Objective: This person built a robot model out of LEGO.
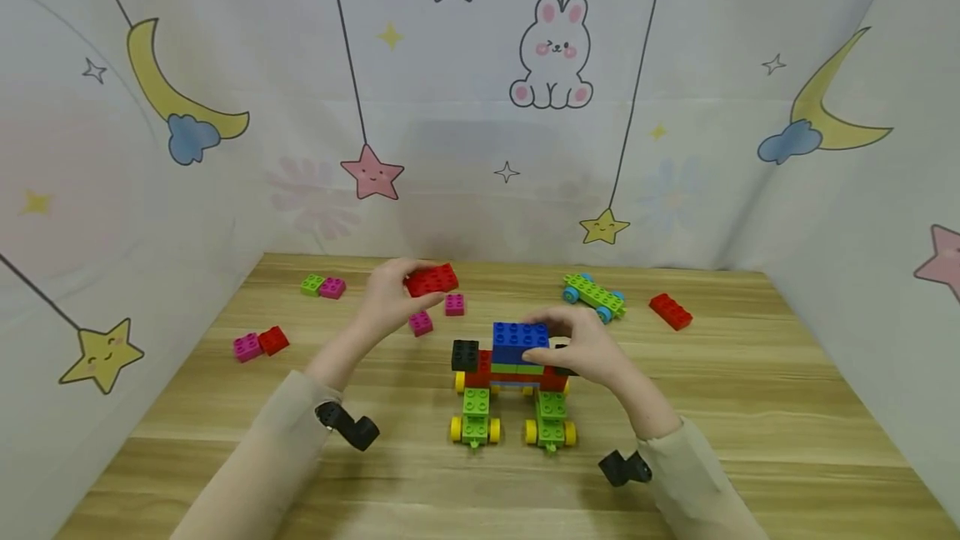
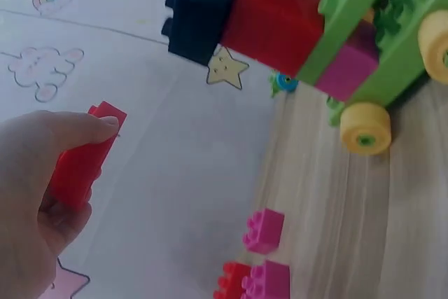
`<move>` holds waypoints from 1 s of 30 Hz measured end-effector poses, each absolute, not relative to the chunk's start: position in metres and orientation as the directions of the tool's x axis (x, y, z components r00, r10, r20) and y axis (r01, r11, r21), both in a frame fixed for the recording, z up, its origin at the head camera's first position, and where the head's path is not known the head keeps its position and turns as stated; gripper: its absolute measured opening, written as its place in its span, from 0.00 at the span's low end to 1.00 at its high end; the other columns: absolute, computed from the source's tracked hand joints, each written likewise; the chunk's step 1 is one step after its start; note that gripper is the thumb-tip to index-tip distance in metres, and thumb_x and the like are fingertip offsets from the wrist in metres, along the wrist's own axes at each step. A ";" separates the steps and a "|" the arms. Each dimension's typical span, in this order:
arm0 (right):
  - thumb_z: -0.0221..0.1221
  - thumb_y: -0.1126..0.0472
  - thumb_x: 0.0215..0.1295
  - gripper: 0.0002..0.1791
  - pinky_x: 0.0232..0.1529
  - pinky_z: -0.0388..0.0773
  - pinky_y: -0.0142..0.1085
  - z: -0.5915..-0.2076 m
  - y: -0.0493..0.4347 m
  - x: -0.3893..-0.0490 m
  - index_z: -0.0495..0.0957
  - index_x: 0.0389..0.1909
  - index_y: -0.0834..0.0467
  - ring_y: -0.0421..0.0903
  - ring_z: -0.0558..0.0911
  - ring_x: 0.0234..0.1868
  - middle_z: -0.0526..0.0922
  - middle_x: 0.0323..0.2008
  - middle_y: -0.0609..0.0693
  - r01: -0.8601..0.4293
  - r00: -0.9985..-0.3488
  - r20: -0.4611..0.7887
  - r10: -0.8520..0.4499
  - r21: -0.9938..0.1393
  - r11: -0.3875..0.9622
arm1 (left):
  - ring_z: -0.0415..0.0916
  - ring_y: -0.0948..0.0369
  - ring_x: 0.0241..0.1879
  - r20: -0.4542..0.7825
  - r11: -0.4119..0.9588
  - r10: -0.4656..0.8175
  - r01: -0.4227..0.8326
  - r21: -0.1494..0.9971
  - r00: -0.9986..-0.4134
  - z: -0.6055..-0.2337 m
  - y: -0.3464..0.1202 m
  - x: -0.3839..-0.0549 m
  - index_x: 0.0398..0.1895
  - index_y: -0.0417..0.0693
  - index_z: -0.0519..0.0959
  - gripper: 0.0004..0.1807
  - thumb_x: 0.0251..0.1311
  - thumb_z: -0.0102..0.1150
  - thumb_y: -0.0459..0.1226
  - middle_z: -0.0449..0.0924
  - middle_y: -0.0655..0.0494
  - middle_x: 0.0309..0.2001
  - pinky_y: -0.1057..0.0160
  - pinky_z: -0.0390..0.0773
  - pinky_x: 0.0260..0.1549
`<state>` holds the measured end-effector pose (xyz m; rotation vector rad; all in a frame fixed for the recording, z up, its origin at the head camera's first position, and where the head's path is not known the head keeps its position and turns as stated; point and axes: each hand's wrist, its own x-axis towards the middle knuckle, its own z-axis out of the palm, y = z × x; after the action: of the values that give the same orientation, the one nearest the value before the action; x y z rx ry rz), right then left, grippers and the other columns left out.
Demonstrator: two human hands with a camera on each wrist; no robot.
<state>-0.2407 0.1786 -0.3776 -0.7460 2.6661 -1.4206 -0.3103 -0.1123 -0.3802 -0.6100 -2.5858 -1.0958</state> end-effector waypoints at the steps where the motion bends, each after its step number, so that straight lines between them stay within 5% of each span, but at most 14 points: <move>1: 0.69 0.62 0.57 0.22 0.53 0.81 0.47 -0.378 0.179 -0.241 0.80 0.53 0.63 0.53 0.84 0.48 0.84 0.49 0.59 -0.397 -0.885 0.194 -0.424 -0.790 0.467 | 0.75 0.51 0.39 0.406 0.615 0.283 0.489 0.618 -0.869 -0.377 -0.109 -0.306 0.53 0.38 0.80 0.23 0.54 0.71 0.37 0.82 0.42 0.45 0.59 0.79 0.34; 16: 0.69 0.63 0.58 0.22 0.53 0.80 0.50 -0.380 0.180 -0.242 0.80 0.52 0.65 0.54 0.84 0.48 0.84 0.48 0.60 -0.396 -0.883 0.199 -0.425 -0.801 0.448 | 0.76 0.52 0.48 0.534 0.531 0.397 0.661 0.530 -0.746 -0.353 -0.076 -0.258 0.52 0.43 0.82 0.25 0.49 0.75 0.41 0.84 0.48 0.48 0.54 0.79 0.39; 24: 0.68 0.62 0.58 0.22 0.53 0.80 0.51 -0.381 0.180 -0.243 0.80 0.53 0.65 0.55 0.84 0.49 0.84 0.49 0.60 -0.396 -0.883 0.198 -0.426 -0.801 0.449 | 0.75 0.57 0.43 0.549 0.470 0.448 0.708 0.527 -0.706 -0.356 -0.066 -0.248 0.51 0.43 0.82 0.22 0.53 0.73 0.40 0.84 0.50 0.46 0.64 0.79 0.33; 30: 0.68 0.63 0.58 0.22 0.53 0.81 0.46 -0.381 0.180 -0.244 0.80 0.53 0.65 0.54 0.84 0.49 0.84 0.49 0.60 -0.415 -0.874 0.212 -0.438 -0.794 0.444 | 0.76 0.55 0.46 0.546 0.458 0.476 0.725 0.515 -0.689 -0.361 -0.062 -0.245 0.51 0.44 0.83 0.21 0.54 0.71 0.41 0.84 0.49 0.46 0.62 0.79 0.35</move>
<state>-0.2437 0.1795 -0.3807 -0.7819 2.6484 -1.4457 -0.2448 -0.0617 -0.3610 -1.0213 -2.3875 -1.0758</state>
